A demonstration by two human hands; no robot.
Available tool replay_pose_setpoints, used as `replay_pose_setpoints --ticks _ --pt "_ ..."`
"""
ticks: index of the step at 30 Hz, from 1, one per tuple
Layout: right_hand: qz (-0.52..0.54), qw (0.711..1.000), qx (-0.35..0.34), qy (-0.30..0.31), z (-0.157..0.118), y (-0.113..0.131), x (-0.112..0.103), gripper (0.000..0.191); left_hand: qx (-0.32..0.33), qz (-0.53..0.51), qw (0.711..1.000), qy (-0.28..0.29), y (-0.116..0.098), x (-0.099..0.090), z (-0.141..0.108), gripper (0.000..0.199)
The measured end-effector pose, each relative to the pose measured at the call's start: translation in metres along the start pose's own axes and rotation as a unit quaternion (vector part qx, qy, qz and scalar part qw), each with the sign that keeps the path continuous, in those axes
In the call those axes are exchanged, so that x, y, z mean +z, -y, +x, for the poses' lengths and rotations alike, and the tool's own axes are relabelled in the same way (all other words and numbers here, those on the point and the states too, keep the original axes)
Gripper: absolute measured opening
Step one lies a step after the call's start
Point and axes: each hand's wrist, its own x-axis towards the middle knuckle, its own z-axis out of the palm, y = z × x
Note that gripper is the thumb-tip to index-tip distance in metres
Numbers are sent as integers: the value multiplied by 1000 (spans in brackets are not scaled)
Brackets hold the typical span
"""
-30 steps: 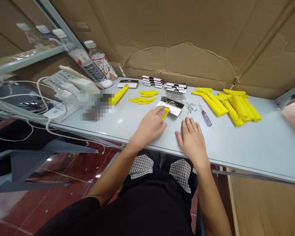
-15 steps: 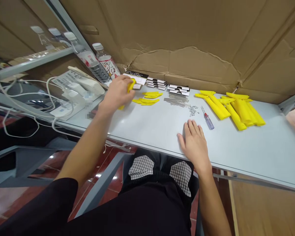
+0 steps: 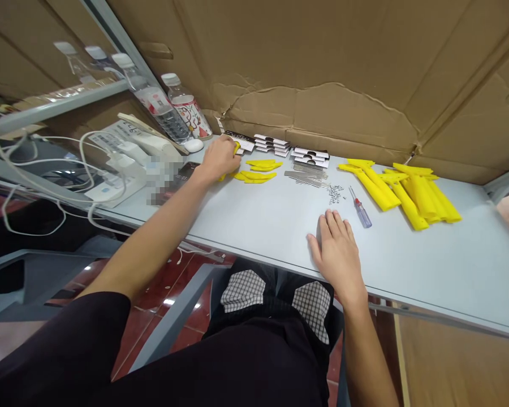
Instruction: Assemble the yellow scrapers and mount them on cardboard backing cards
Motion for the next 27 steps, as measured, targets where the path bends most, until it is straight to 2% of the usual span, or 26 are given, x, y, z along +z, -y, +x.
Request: replay_pose_setpoints --ticks 3,9,17,23,27 --pt "-2 1000 1 1 0 0 0 68 -44 27 998 -19 -2 0 -2 55" --pt "-5 1000 2 7 0 1 -2 69 -52 36 998 -20 -4 0 -4 56" --pt "-9 1000 0 0 0 1 -1 69 -44 38 998 -32 -10 -3 -11 52" --pt "2 1000 5 2 1 2 -3 67 -39 29 998 -32 -11 -10 -16 57" --pt "2 1000 9 2 1 3 -5 66 20 -14 997 -71 -25 -25 -21 59"
